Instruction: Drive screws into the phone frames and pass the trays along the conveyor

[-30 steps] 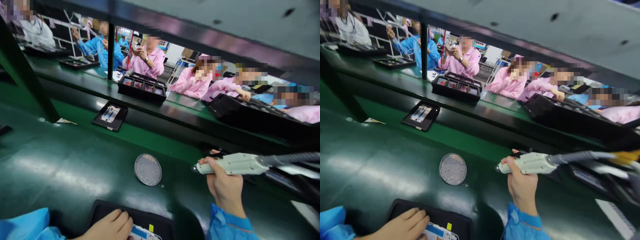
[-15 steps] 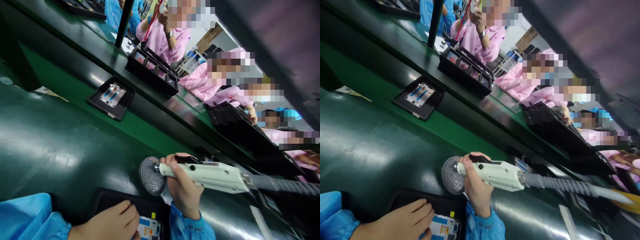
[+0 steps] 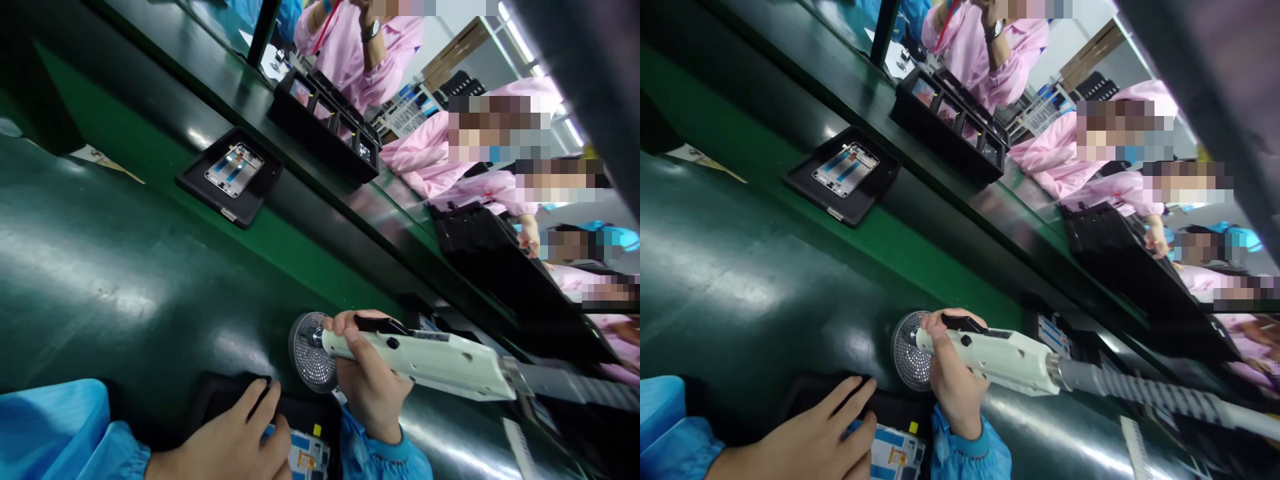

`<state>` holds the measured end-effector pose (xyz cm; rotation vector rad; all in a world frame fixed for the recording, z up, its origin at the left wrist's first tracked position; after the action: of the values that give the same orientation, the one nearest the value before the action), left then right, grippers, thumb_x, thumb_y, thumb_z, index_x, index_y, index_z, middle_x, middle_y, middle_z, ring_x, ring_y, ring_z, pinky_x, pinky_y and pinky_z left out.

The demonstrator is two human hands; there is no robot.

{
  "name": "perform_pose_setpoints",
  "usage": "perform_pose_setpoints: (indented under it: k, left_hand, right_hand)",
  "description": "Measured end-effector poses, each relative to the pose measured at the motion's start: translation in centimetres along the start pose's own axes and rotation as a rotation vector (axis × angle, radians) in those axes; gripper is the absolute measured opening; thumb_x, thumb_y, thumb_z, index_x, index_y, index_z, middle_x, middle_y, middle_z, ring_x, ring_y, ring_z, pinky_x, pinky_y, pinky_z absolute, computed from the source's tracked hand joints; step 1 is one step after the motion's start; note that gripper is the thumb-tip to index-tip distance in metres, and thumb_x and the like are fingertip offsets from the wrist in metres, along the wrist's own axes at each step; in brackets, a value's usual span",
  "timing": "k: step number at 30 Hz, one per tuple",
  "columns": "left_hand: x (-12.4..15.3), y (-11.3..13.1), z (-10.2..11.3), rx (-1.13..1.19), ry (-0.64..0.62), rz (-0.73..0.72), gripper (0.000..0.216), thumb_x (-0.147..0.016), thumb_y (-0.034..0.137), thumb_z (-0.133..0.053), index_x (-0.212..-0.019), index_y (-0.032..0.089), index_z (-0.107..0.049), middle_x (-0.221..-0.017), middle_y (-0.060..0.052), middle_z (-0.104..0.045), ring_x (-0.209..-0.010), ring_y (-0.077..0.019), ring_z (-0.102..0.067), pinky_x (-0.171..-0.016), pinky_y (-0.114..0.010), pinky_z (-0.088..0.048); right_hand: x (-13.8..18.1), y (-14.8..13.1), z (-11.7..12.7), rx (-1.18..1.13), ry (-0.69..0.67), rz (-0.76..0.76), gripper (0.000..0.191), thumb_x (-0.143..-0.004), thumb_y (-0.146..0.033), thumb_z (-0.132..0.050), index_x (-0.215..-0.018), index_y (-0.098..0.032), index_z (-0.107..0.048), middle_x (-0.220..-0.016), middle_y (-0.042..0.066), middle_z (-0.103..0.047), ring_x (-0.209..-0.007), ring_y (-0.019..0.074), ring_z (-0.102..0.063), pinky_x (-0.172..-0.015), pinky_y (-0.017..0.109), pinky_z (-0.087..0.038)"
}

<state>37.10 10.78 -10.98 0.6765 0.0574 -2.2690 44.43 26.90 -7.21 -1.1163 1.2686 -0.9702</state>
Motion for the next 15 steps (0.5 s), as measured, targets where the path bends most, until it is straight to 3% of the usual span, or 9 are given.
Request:
perform_pose_setpoints:
  k: [9,15]
  left_hand:
    - [0.0,0.01,-0.14,0.026,-0.035,0.028,0.018,-0.093,0.037,-0.062,-0.088,0.02,-0.064,-0.104,-0.006,-0.073,-0.104,-0.0308,-0.065,-0.095,-0.051,-0.04]
    - [0.2,-0.01,0.02,0.073,-0.067,0.037,0.025,-0.093,0.042,-0.06,-0.096,0.018,-0.069,-0.109,-0.011,-0.07,-0.111,-0.0347,-0.061,-0.102,-0.053,-0.033]
  right_hand:
    - [0.04,0.02,-0.04,-0.002,-0.012,-0.006,0.016,-0.08,-0.017,-0.069,-0.094,-0.022,-0.062,-0.072,-0.002,-0.058,-0.072,0.0155,-0.058,-0.074,0.038,-0.05]
    - [0.13,0.32,-0.28,0.028,0.008,0.001,0.017,-0.08,-0.019,-0.069,-0.092,-0.021,-0.057,-0.073,-0.002,-0.058,-0.071,0.0152,-0.059,-0.072,0.037,-0.051]
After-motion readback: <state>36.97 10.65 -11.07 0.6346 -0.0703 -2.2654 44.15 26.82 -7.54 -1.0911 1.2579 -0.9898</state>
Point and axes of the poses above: each hand's wrist, its own x-axis away from the middle knuckle, its own z-axis out of the back of the hand, y = z × x, the point moved 9 cm from there along -x, towards the middle knuckle
